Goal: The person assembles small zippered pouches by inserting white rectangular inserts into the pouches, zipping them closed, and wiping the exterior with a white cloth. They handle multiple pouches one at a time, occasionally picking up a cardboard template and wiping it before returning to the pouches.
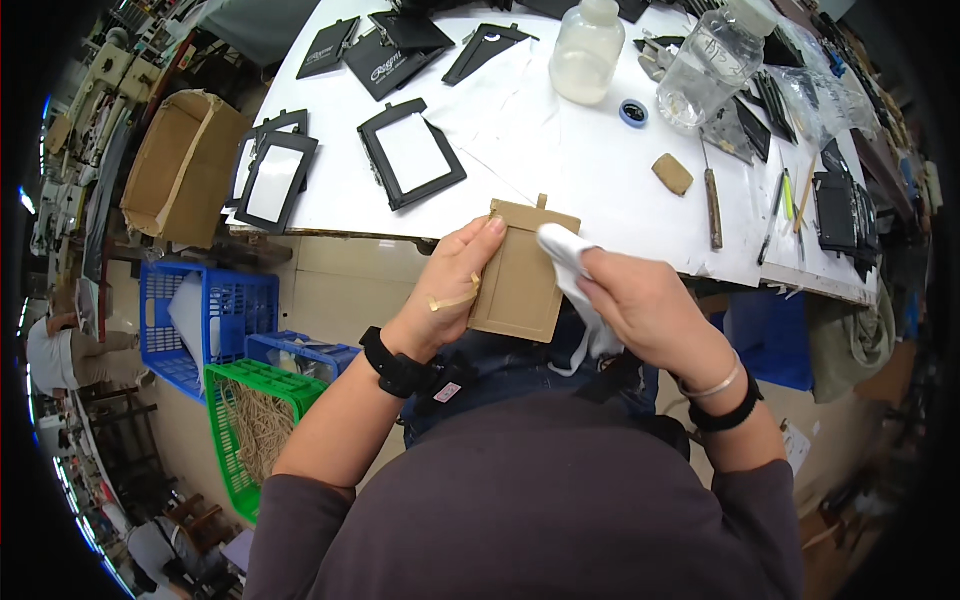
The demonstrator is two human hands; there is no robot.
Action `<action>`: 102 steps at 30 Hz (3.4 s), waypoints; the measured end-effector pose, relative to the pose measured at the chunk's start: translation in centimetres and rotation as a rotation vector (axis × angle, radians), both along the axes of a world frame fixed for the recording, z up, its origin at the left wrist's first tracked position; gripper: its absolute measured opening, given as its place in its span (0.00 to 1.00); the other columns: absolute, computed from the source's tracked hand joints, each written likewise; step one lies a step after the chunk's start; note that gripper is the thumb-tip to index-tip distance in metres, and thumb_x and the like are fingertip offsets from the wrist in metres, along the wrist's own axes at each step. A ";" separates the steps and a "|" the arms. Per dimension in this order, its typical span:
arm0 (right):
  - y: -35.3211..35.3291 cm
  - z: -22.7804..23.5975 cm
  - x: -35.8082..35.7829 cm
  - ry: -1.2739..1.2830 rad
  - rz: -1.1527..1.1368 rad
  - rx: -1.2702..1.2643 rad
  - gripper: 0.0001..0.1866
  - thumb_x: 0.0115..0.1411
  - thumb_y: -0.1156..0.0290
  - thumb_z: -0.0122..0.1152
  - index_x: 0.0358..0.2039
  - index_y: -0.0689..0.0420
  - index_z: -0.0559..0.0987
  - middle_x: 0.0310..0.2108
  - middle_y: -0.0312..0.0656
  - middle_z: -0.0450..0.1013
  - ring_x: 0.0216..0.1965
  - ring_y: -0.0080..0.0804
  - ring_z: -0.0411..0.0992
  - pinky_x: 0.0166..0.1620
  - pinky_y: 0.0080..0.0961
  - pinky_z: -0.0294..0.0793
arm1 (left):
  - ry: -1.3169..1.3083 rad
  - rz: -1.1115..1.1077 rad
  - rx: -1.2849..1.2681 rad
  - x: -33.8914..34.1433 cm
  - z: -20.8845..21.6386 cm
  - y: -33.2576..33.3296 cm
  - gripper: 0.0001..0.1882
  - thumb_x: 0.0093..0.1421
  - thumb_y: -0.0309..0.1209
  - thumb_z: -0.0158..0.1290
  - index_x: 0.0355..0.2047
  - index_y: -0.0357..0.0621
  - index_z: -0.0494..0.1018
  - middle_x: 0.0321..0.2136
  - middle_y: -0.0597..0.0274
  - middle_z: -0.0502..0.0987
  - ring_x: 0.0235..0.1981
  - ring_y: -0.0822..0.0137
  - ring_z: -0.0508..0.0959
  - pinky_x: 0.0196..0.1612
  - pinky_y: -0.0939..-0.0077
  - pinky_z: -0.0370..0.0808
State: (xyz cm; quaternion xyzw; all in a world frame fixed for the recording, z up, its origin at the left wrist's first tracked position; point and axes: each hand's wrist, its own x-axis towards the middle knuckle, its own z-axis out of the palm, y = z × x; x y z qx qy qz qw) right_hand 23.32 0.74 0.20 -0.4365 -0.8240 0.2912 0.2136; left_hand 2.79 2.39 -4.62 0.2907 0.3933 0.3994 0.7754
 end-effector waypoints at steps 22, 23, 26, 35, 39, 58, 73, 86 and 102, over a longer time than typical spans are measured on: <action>-2.8 3.1 2.9 -0.076 0.171 -0.248 0.09 0.53 0.71 0.52 0.36 0.55 0.73 0.20 0.46 0.70 0.22 0.46 0.71 0.27 0.37 0.71 | -0.070 -0.015 -0.093 0.1 0.7 0.5 0.18 0.66 0.38 0.41 0.45 0.34 0.66 0.38 0.56 0.75 0.36 0.70 0.77 0.40 0.76 0.76; -2.1 3.0 2.1 -0.078 0.047 -0.183 0.08 0.54 0.71 0.52 0.35 0.57 0.73 0.20 0.47 0.70 0.22 0.46 0.71 0.27 0.37 0.71 | -0.065 -0.022 -0.095 0.1 0.7 0.6 0.18 0.66 0.38 0.41 0.45 0.34 0.66 0.38 0.56 0.75 0.36 0.70 0.77 0.41 0.76 0.76; -2.6 2.0 1.3 -0.180 0.167 -0.038 0.06 0.54 0.72 0.52 0.31 0.57 0.73 0.20 0.44 0.70 0.22 0.44 0.71 0.27 0.37 0.71 | -0.060 -0.013 -0.101 0.2 0.6 0.6 0.18 0.66 0.38 0.40 0.44 0.34 0.66 0.38 0.56 0.74 0.36 0.69 0.77 0.41 0.75 0.76; -3.2 4.3 3.2 0.061 0.044 -0.413 0.07 0.56 0.69 0.52 0.34 0.56 0.74 0.24 0.46 0.73 0.26 0.46 0.72 0.29 0.31 0.70 | -0.127 -0.029 -0.114 0.0 0.6 0.7 0.19 0.65 0.38 0.40 0.44 0.32 0.66 0.39 0.53 0.75 0.36 0.65 0.78 0.40 0.72 0.77; -3.1 3.9 1.9 -0.005 -0.006 -0.312 0.07 0.58 0.71 0.52 0.36 0.57 0.73 0.25 0.47 0.72 0.26 0.48 0.71 0.29 0.34 0.70 | -0.121 -0.045 -0.112 -0.1 0.9 0.6 0.19 0.65 0.38 0.41 0.45 0.31 0.66 0.39 0.53 0.75 0.37 0.66 0.78 0.41 0.73 0.76; -1.4 9.1 7.4 -0.148 -0.750 0.661 0.14 0.58 0.73 0.54 0.45 0.63 0.73 0.39 0.48 0.75 0.38 0.33 0.74 0.41 0.23 0.71 | -0.135 -0.121 -0.109 -0.3 0.8 1.0 0.21 0.65 0.38 0.39 0.50 0.32 0.64 0.44 0.51 0.73 0.43 0.63 0.76 0.47 0.70 0.74; 9.2 8.2 20.6 -0.637 -0.953 0.371 0.19 0.54 0.59 0.56 0.46 0.50 0.74 0.39 0.48 0.72 0.45 0.46 0.70 0.45 0.41 0.70 | -0.101 0.006 0.005 -1.9 3.9 -0.3 0.21 0.65 0.40 0.40 0.49 0.35 0.65 0.43 0.52 0.74 0.42 0.61 0.76 0.46 0.66 0.74; 1.9 12.7 2.1 -0.172 0.224 -0.481 0.17 0.59 0.58 0.52 0.38 0.60 0.73 0.27 0.43 0.76 0.27 0.32 0.75 0.33 0.28 0.72 | 0.113 -0.296 0.316 -0.4 10.6 -1.7 0.20 0.66 0.36 0.41 0.50 0.33 0.67 0.43 0.59 0.73 0.43 0.76 0.70 0.47 0.81 0.66; 18.7 25.4 -4.4 0.823 -0.247 -0.418 0.16 0.62 0.66 0.47 0.46 0.62 0.68 0.33 0.43 0.74 0.31 0.24 0.74 0.31 0.17 0.73 | 0.141 0.063 0.316 -11.5 6.8 -1.6 0.21 0.66 0.32 0.39 0.57 0.37 0.58 0.45 0.49 0.71 0.45 0.64 0.73 0.46 0.72 0.71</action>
